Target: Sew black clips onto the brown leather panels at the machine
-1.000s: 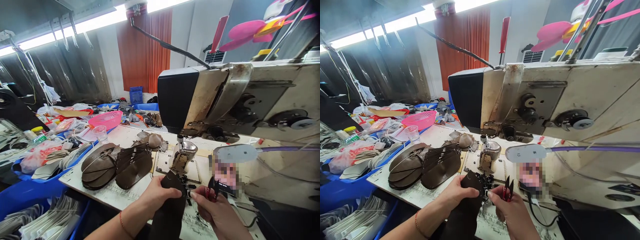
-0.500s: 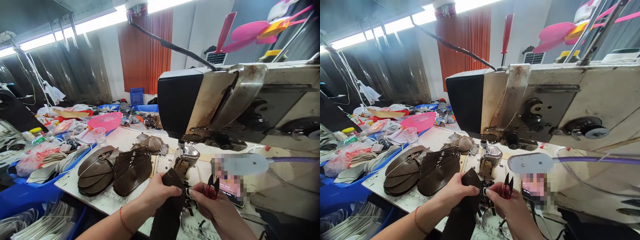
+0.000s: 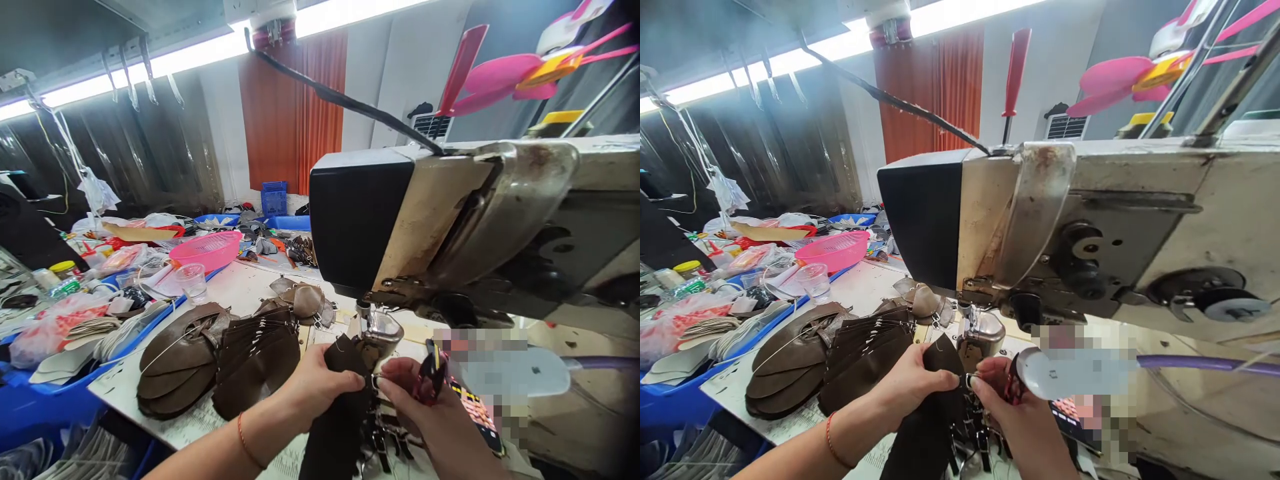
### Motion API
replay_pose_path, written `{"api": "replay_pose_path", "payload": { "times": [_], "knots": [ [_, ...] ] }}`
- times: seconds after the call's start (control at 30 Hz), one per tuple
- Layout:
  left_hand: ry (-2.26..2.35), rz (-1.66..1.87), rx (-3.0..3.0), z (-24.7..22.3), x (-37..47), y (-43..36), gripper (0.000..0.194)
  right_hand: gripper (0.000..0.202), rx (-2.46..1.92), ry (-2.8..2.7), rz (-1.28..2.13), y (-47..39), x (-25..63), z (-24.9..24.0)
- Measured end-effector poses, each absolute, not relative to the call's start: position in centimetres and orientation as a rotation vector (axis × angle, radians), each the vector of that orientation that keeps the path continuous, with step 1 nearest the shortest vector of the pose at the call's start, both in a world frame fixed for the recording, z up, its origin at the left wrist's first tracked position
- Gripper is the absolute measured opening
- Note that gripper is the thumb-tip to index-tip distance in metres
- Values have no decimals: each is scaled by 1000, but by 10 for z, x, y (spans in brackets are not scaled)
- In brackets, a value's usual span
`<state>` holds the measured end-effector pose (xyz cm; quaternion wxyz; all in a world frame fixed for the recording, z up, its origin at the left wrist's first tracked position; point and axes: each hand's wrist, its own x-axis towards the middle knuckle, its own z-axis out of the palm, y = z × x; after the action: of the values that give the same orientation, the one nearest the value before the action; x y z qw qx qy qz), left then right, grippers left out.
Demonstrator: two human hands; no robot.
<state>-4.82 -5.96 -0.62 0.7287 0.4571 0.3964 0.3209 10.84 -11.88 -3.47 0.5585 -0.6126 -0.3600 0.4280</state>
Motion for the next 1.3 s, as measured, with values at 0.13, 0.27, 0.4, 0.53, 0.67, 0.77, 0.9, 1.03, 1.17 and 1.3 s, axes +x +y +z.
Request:
{"api": "replay_pose_path", "payload": {
  "times": [0.13,0.27,0.4,0.53,0.67,0.77,0.9,1.03,1.17,1.3],
  "knots": [
    [884,711,1040,3,-44,-43,28,25,-1302,-1489,341,-107,124,-37],
    [943,680,1057,13,-37,-24,23,42,-979,-1911,-99,-84,144,-32],
    [904,656,1068,22,-28,-7,19,34,-960,-1932,-236,-65,153,-24],
    [846,697,1128,25,-22,4,17,27,-932,-1861,-326,-57,156,-26],
    [775,765,1158,25,-19,9,20,28,-914,-1815,-353,-52,161,-32],
    [804,716,1126,27,-19,10,19,33,-915,-1753,-396,-48,164,-38],
    [896,682,1079,30,-19,8,13,39,-989,-1752,-306,-47,169,-45],
    [925,659,1038,31,-20,6,14,35,-962,-1836,-166,-48,172,-45],
    [936,656,1024,30,-21,7,11,31,-972,-1809,-125,-48,169,-43],
    [886,644,1048,29,-21,7,15,26,-1012,-1769,-110,-48,165,-41]
  ]
}}
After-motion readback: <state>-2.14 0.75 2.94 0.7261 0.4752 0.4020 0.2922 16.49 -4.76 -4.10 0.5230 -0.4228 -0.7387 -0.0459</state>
